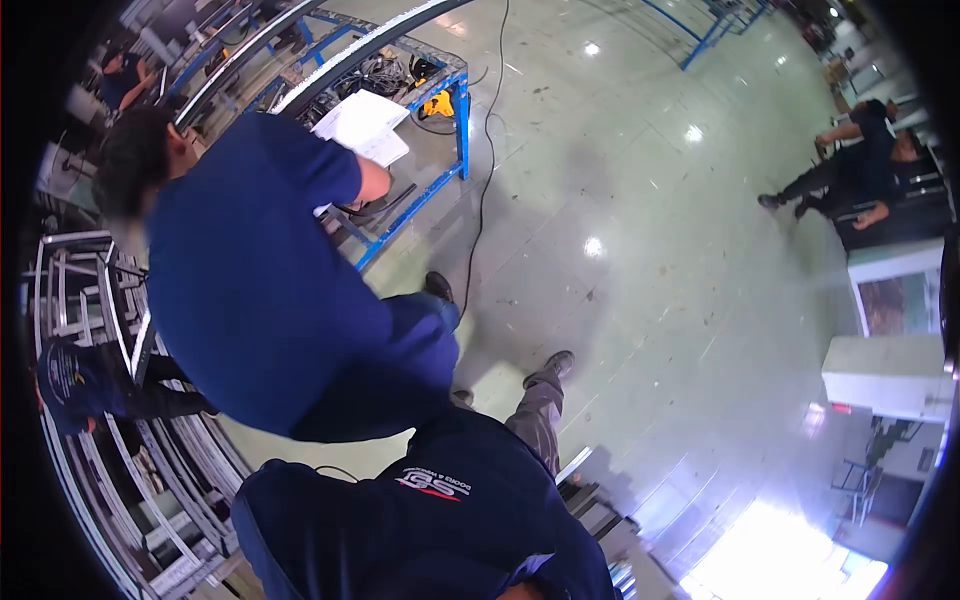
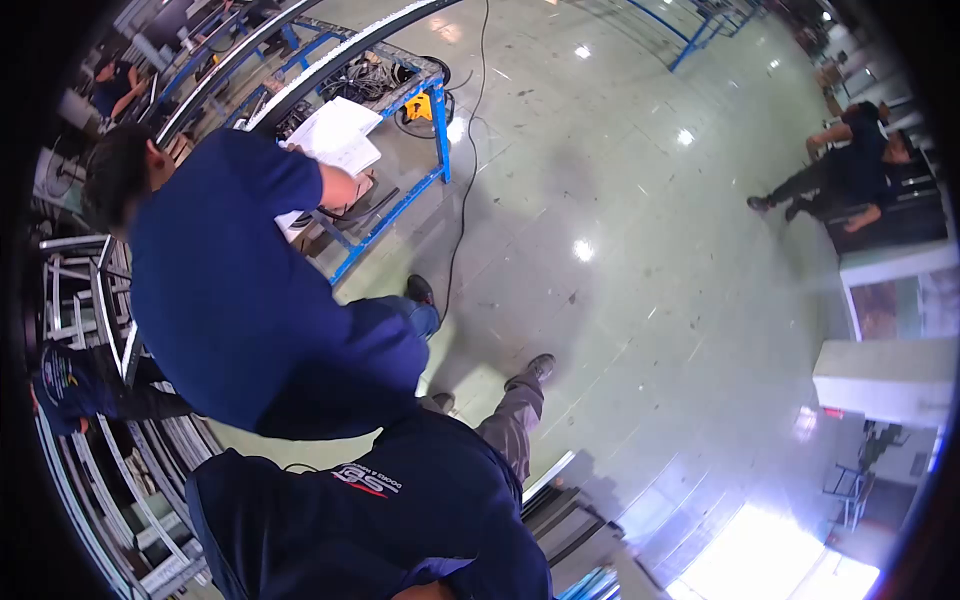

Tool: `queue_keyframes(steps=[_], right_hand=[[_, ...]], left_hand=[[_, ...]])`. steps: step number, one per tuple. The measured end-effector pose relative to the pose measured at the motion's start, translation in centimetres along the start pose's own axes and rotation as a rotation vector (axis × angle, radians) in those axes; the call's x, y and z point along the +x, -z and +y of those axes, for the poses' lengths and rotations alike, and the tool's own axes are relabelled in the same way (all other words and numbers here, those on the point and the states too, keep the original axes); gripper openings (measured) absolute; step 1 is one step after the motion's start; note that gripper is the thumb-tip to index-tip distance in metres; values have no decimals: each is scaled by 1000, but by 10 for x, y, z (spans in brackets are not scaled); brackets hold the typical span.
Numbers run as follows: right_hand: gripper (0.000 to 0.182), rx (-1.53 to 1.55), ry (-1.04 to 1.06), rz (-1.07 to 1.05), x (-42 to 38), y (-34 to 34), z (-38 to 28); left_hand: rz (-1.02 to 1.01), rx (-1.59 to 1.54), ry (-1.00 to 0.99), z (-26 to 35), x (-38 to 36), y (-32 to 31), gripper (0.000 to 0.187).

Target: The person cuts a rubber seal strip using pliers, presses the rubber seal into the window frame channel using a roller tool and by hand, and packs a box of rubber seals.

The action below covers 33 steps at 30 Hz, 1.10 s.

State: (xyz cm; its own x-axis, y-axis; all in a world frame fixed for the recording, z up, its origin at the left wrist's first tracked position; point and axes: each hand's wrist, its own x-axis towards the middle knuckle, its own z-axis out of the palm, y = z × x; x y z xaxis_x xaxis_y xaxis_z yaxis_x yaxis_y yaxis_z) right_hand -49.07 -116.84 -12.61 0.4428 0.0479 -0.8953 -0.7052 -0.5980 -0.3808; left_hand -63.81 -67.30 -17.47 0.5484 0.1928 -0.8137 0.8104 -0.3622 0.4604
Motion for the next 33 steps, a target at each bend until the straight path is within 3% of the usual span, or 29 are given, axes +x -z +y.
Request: queue_keyframes(steps=[3,12,17,22,24,26,27,28,29,31,33], right_hand=[[32,-29,0,8,47,56,-64],[31,-162,19,-4,190,204,-317],[30,-243,22,-30,270,236,-468],[29,-250,47,-54,336,231,-622],[23,-207,27,30,333,204,-695],[22,-244,141,7,332,178,-764],[21,-259,195,-9,331,164,-793],[21,-225,332,-49,316,147,-827],[25,-216,254,-54,378,152,-821],[27,-273,213,-17,433,147,-852],[29,-357,211,5,470,135,-904]], left_hand=[[4,-68,114,2,42,-17,42],[144,-473,321,139,134,-14,39],[87,-651,404,211,193,-15,38],[-109,-662,348,238,315,-1,37],[-60,-566,194,261,361,62,37],[296,-50,126,265,417,193,32],[375,90,-18,259,454,247,34],[624,-329,147,308,441,328,37],[546,-618,165,333,450,399,42],[756,-721,9,385,469,507,41],[770,-793,6,425,502,591,40]])
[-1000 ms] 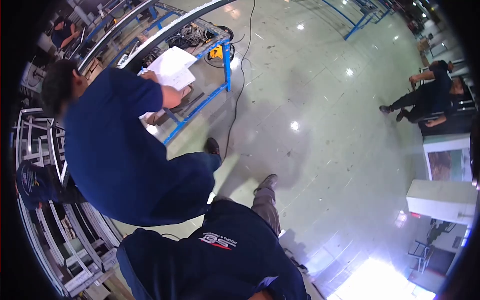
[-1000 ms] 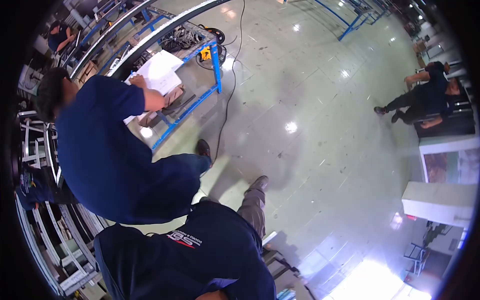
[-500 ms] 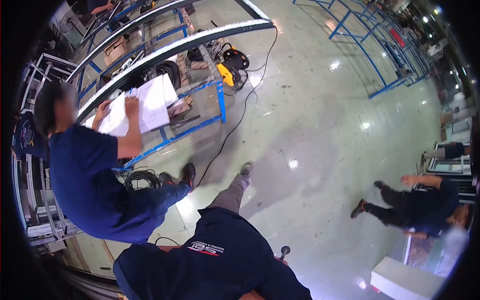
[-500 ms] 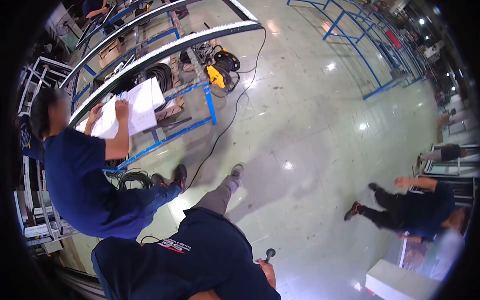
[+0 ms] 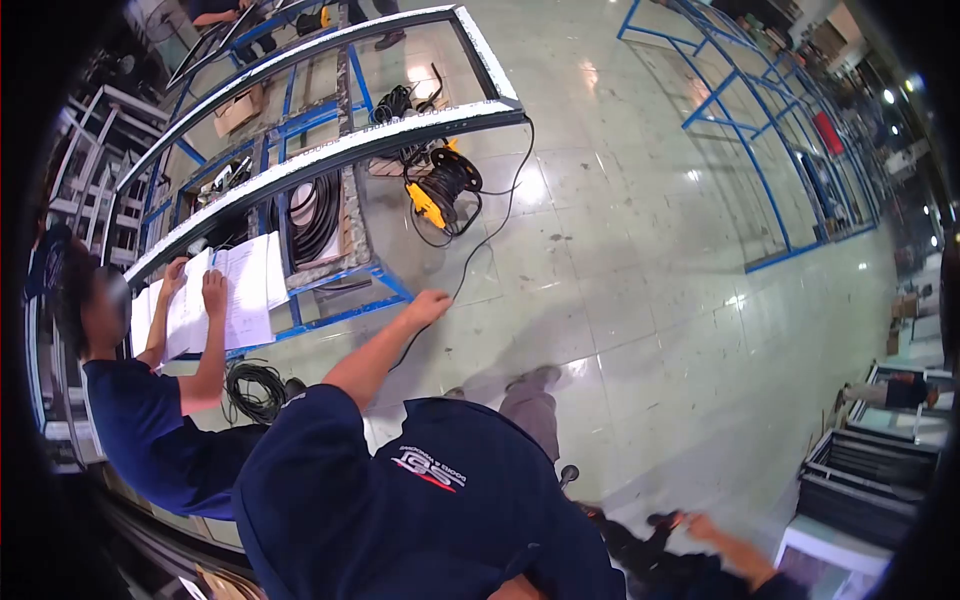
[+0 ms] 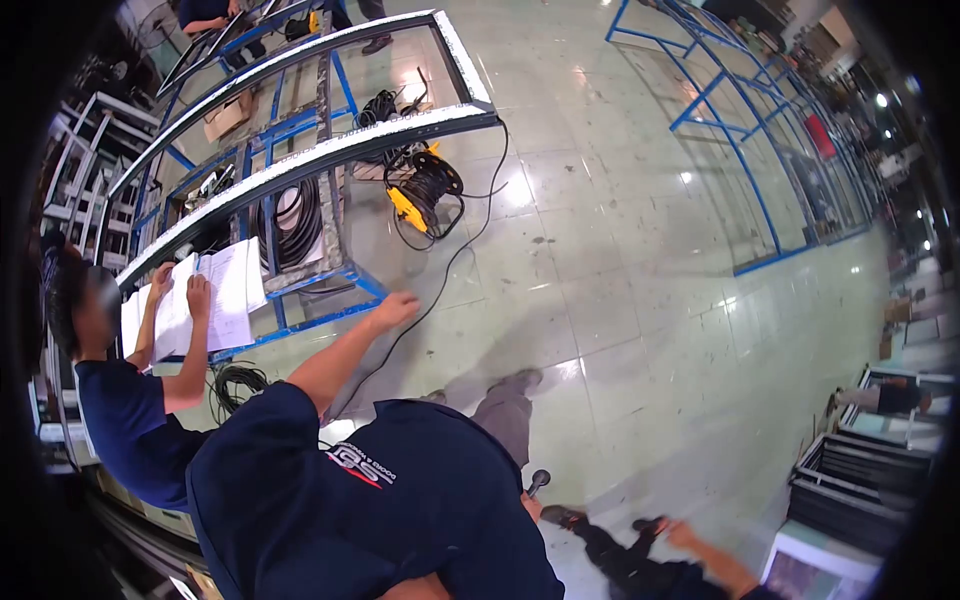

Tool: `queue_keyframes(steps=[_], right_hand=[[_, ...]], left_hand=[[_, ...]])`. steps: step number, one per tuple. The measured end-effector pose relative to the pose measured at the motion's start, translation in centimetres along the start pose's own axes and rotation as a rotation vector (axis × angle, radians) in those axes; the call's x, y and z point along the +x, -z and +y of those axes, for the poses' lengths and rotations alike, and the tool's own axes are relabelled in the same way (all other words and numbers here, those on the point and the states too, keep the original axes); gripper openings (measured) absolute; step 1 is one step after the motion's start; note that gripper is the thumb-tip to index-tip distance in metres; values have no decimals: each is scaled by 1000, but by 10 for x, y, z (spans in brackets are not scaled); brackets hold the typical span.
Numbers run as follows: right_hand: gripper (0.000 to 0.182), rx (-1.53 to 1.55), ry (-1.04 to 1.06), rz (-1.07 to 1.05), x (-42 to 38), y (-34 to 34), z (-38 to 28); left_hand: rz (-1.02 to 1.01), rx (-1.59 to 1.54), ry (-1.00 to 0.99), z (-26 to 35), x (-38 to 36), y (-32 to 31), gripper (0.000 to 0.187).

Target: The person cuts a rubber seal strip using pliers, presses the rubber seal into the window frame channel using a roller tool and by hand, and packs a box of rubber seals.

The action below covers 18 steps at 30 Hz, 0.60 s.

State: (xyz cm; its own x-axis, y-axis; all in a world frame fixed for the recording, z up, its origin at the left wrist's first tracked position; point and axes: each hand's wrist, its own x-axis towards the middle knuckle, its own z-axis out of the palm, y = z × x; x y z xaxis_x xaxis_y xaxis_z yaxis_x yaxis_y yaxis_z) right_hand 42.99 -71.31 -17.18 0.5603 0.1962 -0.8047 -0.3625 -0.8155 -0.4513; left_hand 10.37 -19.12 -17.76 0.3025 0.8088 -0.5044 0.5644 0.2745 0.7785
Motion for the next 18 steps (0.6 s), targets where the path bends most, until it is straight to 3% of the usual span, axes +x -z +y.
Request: queue_keyframes(steps=[2,6,9,11,15,18], right_hand=[[31,-105,48,12,51,8,-56],[36,-387,281,67,161,37,-210],[39,-91,333,-133,210,48,-368],[37,-162,480,-115,223,44,-490],[34,-226,680,-169,254,12,-707],[35,-257,790,-269,264,-36,-823]], left_hand=[[-2,-218,26,78,29,-15,44],[-15,-678,130,139,95,-68,50],[-7,-1019,207,179,125,-91,53],[10,-1266,166,195,151,-104,54],[284,-1218,59,240,228,-91,57],[497,-1114,-32,273,302,-64,59]])
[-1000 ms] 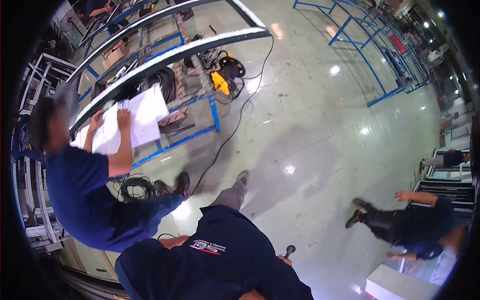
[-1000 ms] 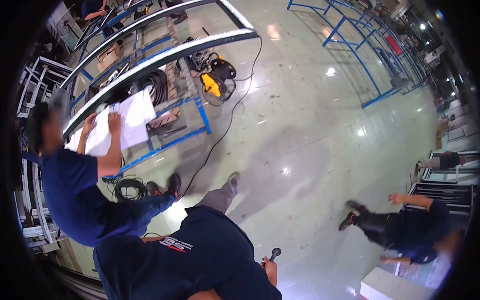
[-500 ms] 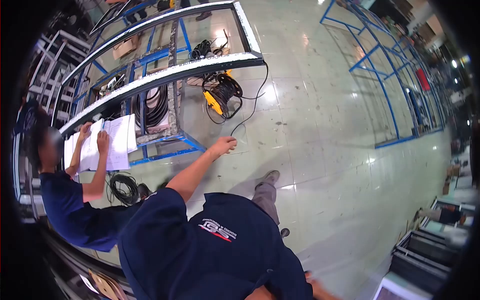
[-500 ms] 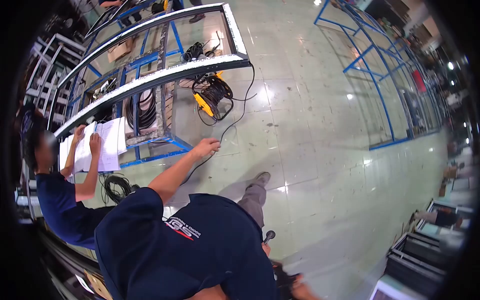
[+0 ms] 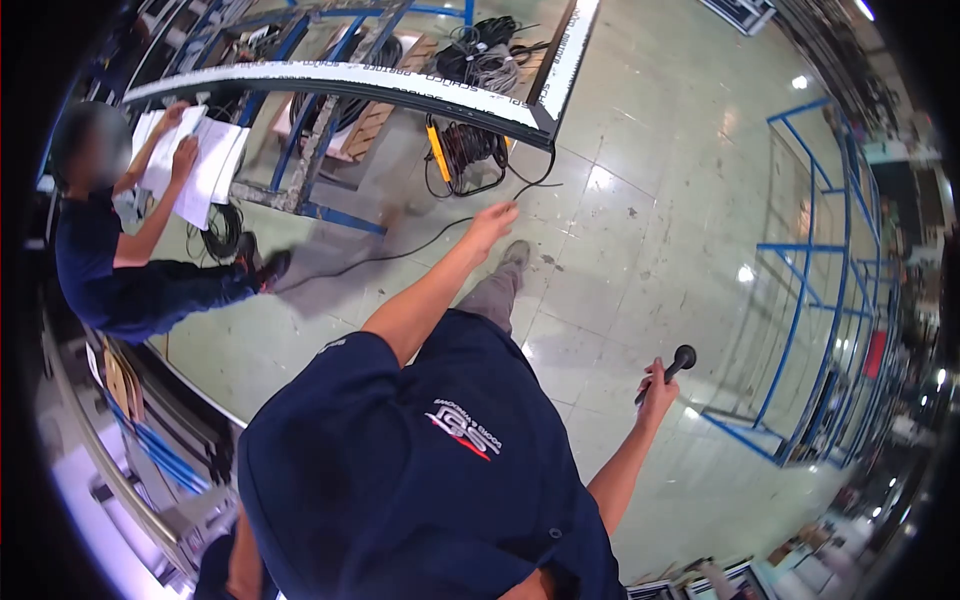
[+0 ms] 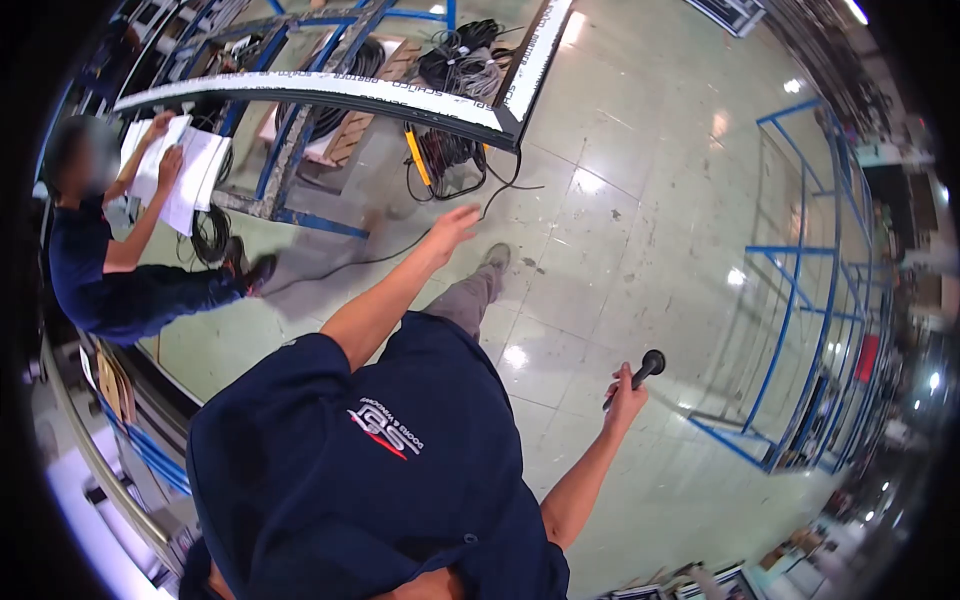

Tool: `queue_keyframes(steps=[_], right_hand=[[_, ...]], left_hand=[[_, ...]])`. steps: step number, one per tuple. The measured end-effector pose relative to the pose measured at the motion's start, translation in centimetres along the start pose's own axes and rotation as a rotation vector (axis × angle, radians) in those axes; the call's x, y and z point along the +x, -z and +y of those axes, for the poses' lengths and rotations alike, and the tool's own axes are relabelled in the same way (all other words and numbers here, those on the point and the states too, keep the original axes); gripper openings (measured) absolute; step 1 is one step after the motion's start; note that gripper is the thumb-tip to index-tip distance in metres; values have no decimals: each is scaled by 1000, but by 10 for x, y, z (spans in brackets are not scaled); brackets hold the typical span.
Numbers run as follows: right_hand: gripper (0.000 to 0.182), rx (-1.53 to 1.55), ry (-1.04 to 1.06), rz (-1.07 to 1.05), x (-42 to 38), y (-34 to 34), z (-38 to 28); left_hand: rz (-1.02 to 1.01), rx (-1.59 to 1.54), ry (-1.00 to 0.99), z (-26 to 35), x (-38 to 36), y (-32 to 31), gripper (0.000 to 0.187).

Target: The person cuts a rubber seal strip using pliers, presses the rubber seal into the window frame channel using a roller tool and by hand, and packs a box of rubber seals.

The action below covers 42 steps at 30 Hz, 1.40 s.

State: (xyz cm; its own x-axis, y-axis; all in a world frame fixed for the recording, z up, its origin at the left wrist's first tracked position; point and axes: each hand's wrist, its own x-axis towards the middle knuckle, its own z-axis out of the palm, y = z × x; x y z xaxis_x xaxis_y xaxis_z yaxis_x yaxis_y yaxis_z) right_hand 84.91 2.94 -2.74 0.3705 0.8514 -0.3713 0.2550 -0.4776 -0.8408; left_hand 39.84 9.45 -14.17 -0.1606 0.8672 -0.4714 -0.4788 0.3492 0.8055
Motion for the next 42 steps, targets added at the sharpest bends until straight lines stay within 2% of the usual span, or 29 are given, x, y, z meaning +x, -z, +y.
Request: queue_keyframes(steps=[3,6,7,10,11,14,15,17,18,20,22,24,26,30,32,35,36,38,41,42], right_hand=[[35,66,38,-77,81,-25,-28],[35,50,-82,-114,120,-52,-39],[34,41,-169,-156,134,-56,-41],[34,43,-248,-189,168,-73,-55],[35,-3,-265,-205,182,-79,-66],[36,-156,-290,-382,237,-103,-113],[37,-227,-206,-413,257,-116,-131],[38,-450,-170,-548,316,-139,-163],[38,-534,-140,-620,341,-156,-182],[38,-582,45,-763,409,-192,-206],[37,-669,288,-886,434,-240,-268],[36,-745,393,-1016,462,-289,-320],[36,-826,585,-1127,482,-345,-358],[35,-1023,1007,-1364,435,-461,-418],[33,-999,1079,-1505,387,-501,-424],[29,-953,1025,-1674,334,-544,-404],[27,-903,957,-1795,318,-551,-396],[26,-1002,904,-1880,299,-562,-377],[23,-978,1043,-1810,293,-561,-355],[21,-921,984,-1839,298,-564,-350]], left_hand=[[145,-2,-156,7,80,-42,56],[386,35,-312,-3,141,-63,48],[417,42,-228,4,147,-72,39],[318,84,-202,8,147,-79,35],[373,64,-265,11,144,-85,30],[479,-90,-30,32,127,-102,28],[556,-70,-78,29,128,-109,28],[728,-24,-170,21,134,-122,28],[809,-19,-154,18,137,-130,28],[976,-18,-129,15,146,-148,29],[1191,-3,-158,12,161,-167,26],[1364,-24,-163,24,166,-181,23],[1460,-169,-165,24,176,-189,22],[1565,-458,-256,26,193,-202,21],[1584,-621,-328,20,204,-203,20],[1627,-690,-309,22,207,-207,21],[1646,-697,-291,23,207,-205,21],[1739,-559,-223,29,206,-209,23],[1946,-349,-146,28,216,-211,28],[2026,-284,-116,27,221,-214,30]])
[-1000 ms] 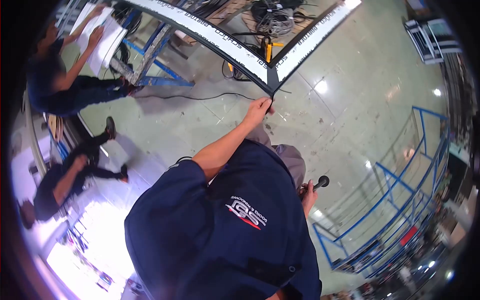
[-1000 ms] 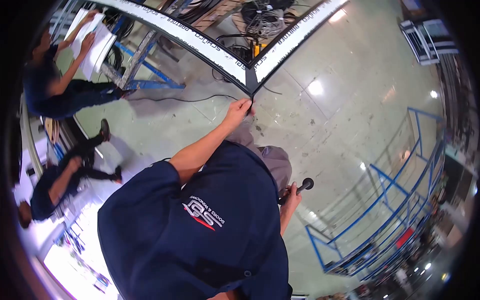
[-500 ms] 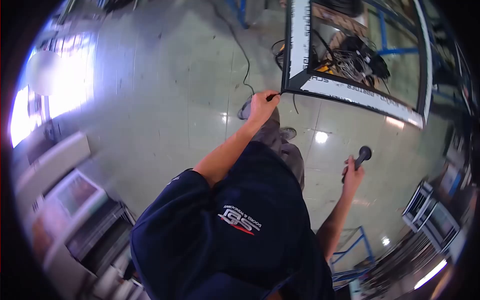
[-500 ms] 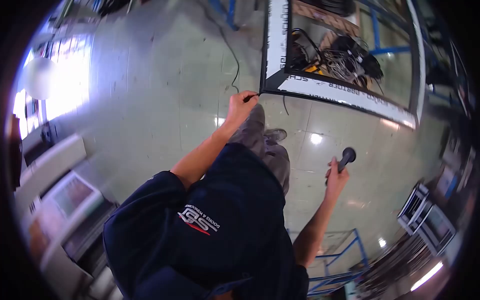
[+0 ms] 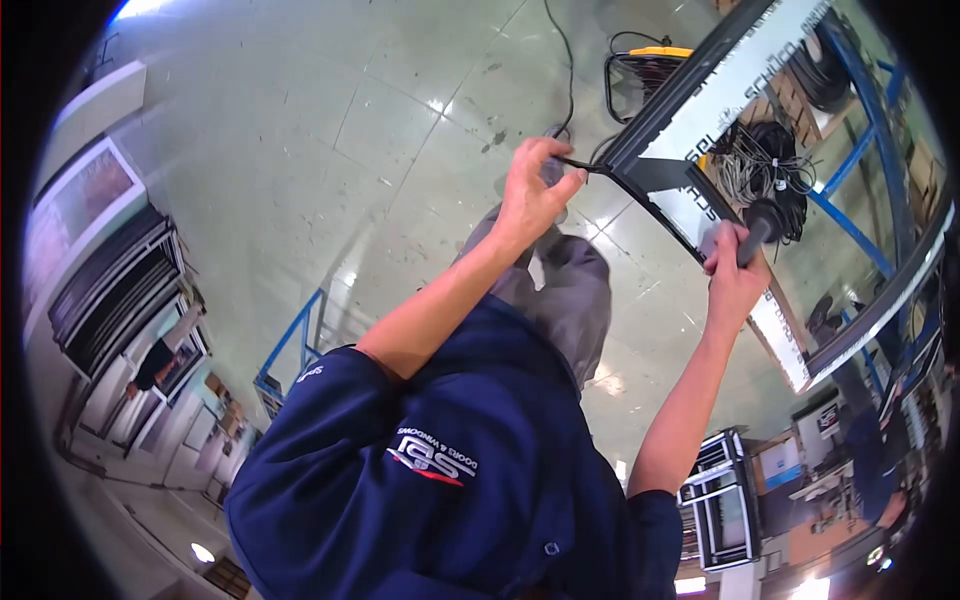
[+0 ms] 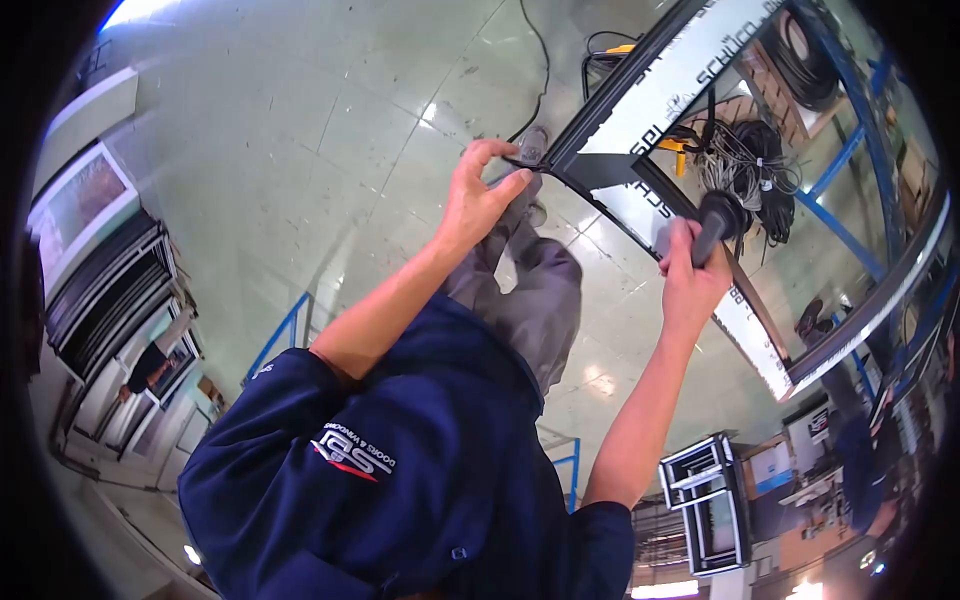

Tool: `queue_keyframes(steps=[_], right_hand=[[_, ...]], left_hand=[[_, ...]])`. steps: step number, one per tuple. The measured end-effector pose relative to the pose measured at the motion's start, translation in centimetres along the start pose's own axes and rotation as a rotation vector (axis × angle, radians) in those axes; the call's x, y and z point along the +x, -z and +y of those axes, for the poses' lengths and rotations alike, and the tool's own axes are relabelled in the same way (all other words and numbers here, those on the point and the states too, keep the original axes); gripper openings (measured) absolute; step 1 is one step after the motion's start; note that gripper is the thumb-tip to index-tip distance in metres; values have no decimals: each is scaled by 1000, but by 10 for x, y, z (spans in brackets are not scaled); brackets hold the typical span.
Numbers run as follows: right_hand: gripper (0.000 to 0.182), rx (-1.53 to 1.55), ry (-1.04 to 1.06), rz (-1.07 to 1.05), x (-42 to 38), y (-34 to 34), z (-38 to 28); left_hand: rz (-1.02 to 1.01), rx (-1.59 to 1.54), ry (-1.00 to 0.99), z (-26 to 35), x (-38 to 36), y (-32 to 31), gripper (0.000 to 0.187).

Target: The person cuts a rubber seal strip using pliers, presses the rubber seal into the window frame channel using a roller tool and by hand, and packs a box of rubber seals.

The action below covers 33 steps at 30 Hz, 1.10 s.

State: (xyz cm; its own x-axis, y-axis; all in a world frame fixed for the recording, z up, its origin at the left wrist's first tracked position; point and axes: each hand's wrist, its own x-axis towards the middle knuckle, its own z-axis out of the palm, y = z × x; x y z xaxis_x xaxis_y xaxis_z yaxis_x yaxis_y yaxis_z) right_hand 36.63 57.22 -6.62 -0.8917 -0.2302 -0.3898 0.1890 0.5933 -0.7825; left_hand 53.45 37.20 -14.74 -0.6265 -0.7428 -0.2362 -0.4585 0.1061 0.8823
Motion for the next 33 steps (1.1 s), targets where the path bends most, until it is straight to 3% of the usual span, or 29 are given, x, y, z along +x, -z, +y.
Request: queue_keyframes(steps=[1,4,5,8,12,16,19,26,32,33], right_hand=[[19,68,6,4,-2,-1,5],[20,181,13,17,-5,0,9],[20,209,4,11,-4,1,12],[18,322,-61,-24,4,10,20],[17,298,6,-81,3,11,17],[16,275,127,-136,6,13,27],[15,217,121,-156,6,17,29],[18,178,263,-266,12,25,45],[15,233,147,-281,6,22,24],[16,254,109,-275,6,22,25]], left_hand=[[109,55,-2,0,-6,-3,36],[4,-216,449,2,-22,-3,34],[-155,-501,543,3,-23,-2,31],[-266,-1005,638,9,-21,-14,28],[-62,-1322,694,6,-20,-32,23],[121,-1296,559,13,-23,-43,21],[139,-1252,541,13,-21,-44,17],[46,-691,433,11,-5,-32,15],[-126,-557,515,11,12,-14,16],[-113,-661,549,12,15,-12,15]])
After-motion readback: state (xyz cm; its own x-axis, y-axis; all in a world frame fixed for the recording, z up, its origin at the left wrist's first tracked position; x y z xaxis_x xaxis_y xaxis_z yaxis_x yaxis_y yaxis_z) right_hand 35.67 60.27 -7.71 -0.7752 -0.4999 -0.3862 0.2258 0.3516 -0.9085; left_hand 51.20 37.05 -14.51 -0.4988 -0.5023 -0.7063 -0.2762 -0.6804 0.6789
